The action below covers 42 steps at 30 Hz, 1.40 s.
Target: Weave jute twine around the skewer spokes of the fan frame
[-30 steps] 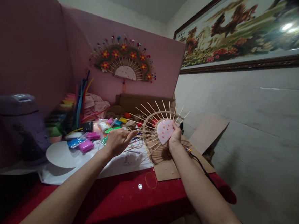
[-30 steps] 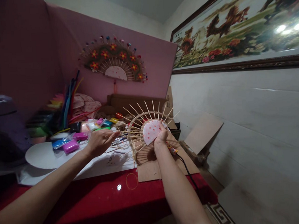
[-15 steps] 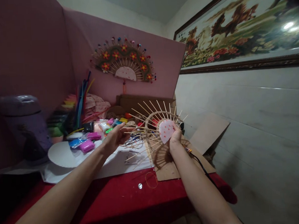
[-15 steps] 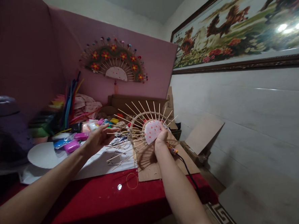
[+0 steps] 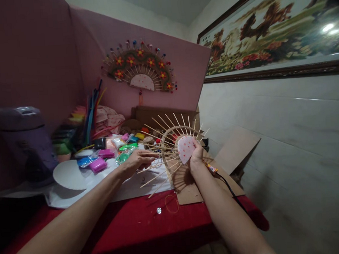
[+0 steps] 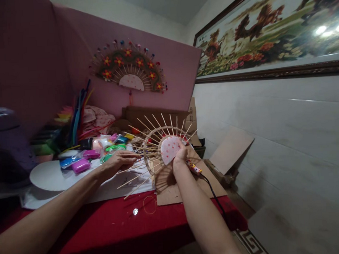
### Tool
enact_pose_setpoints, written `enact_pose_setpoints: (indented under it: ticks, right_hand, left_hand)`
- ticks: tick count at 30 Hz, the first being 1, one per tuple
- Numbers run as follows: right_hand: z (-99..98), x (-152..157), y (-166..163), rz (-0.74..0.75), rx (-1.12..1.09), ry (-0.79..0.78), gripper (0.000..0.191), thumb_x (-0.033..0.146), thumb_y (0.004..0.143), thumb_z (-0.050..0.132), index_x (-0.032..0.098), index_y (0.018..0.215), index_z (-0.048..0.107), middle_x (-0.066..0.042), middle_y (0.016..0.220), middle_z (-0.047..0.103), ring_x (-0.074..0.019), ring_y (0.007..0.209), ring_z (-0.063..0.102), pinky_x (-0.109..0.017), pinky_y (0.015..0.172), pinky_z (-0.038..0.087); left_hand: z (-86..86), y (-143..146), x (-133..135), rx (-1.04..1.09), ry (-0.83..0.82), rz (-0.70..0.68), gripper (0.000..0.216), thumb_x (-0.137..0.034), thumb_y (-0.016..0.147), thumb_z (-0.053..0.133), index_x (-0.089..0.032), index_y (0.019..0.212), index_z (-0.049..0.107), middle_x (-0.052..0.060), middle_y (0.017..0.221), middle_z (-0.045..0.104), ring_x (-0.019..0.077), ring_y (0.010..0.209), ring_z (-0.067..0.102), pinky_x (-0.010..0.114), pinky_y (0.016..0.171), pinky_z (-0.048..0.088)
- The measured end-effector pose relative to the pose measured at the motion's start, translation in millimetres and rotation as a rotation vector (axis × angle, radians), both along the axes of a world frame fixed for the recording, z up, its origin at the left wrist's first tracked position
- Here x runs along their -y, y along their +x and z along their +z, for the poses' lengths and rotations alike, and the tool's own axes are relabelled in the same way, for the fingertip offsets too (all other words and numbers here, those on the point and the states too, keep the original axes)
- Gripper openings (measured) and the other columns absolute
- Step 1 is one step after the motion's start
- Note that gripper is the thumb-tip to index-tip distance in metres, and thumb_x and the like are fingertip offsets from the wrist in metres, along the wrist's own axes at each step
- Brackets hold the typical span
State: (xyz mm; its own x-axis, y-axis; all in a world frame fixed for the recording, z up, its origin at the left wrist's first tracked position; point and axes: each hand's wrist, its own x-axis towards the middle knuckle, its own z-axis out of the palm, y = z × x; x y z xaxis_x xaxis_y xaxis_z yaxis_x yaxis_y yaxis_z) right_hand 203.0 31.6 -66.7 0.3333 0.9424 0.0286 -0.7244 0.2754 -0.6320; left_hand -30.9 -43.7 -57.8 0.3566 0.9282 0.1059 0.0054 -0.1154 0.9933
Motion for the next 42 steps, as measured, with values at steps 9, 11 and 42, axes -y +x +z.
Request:
enact_pose_setpoints:
  ticks: [9, 11, 42]
  right_hand:
    - [-2.1, 2, -5, -0.004, 0.002, 0.008, 0.015, 0.026, 0.071, 0.057, 0.016, 0.082, 0.058, 0.001, 0.069, 0.068, -0.0156, 0.061, 0.065, -0.032, 0.064, 0.054]
    - [-3.6, 1, -5, -0.008, 0.004, 0.024, 0.016, 0.027, 0.070, 0.058, 0.017, 0.083, 0.058, 0.001, 0.069, 0.068, -0.0155, 0.061, 0.065, -0.032, 0.065, 0.054]
    - [-2.9, -4, 6, -0.148, 0.023, -0.034, 0.015, 0.030, 0.074, 0.056, 0.015, 0.078, 0.058, 0.002, 0.064, 0.065, -0.0139, 0.057, 0.063, -0.026, 0.054, 0.053]
  left_hand:
    - [-0.4, 4, 6, -0.068, -0.050, -0.022, 0.024, -0.027, 0.064, 0.072, -0.013, 0.084, 0.073, -0.002, 0.052, 0.050, 0.0063, 0.047, 0.035, 0.022, 0.045, 0.021]
    - [-1.1, 4, 6, -0.066, -0.053, -0.022, 0.024, -0.028, 0.064, 0.073, -0.014, 0.083, 0.074, -0.002, 0.053, 0.051, 0.0068, 0.048, 0.037, 0.022, 0.045, 0.023]
    - [9.6, -1, 5, -0.141, 0.014, 0.064, 0.036, -0.035, 0.064, 0.064, -0.010, 0.087, 0.074, -0.006, 0.043, 0.032, 0.0064, 0.043, 0.023, 0.023, 0.044, 0.014]
